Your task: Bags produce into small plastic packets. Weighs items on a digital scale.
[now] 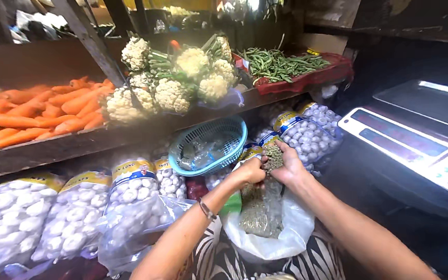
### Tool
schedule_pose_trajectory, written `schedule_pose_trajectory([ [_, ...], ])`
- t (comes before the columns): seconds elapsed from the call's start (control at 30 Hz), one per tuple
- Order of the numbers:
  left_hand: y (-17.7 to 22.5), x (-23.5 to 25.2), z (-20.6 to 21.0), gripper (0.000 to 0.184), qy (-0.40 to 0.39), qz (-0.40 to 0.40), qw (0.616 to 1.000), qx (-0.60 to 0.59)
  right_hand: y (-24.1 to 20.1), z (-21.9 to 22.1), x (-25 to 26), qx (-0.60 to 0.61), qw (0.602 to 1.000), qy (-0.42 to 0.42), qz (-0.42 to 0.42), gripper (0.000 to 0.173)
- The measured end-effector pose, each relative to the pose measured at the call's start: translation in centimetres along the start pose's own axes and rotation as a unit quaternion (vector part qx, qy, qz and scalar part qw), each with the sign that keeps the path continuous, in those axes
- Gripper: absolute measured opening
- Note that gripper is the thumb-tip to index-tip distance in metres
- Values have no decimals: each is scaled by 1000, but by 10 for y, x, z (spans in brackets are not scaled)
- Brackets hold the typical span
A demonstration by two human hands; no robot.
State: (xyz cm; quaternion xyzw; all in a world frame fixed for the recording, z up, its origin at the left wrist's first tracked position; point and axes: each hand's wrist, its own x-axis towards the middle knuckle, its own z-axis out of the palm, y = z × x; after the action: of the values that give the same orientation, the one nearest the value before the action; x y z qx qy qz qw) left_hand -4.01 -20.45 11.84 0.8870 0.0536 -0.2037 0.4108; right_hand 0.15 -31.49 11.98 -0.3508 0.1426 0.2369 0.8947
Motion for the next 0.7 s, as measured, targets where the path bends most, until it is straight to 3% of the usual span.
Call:
schedule_pose_trajectory([
  [0.13, 0, 2, 1, 27, -21, -11, 995, -92, 0, -1, -5, -39, 998, 15, -39, 34],
  [0.3, -5, -7, 4, 16, -27, -6, 993, -113, 6, -7, -8, -67, 996, 0, -66, 36],
  [0.5, -11, -12, 7, 21, -31, 1, 989, -147, 13, -15, -15, -119, 989, -18, -86, 42],
  [0.7, -26, -13, 12, 22, -21, 9, 980, -199, 20, -26, -21, -254, 955, -77, -134, 45],
])
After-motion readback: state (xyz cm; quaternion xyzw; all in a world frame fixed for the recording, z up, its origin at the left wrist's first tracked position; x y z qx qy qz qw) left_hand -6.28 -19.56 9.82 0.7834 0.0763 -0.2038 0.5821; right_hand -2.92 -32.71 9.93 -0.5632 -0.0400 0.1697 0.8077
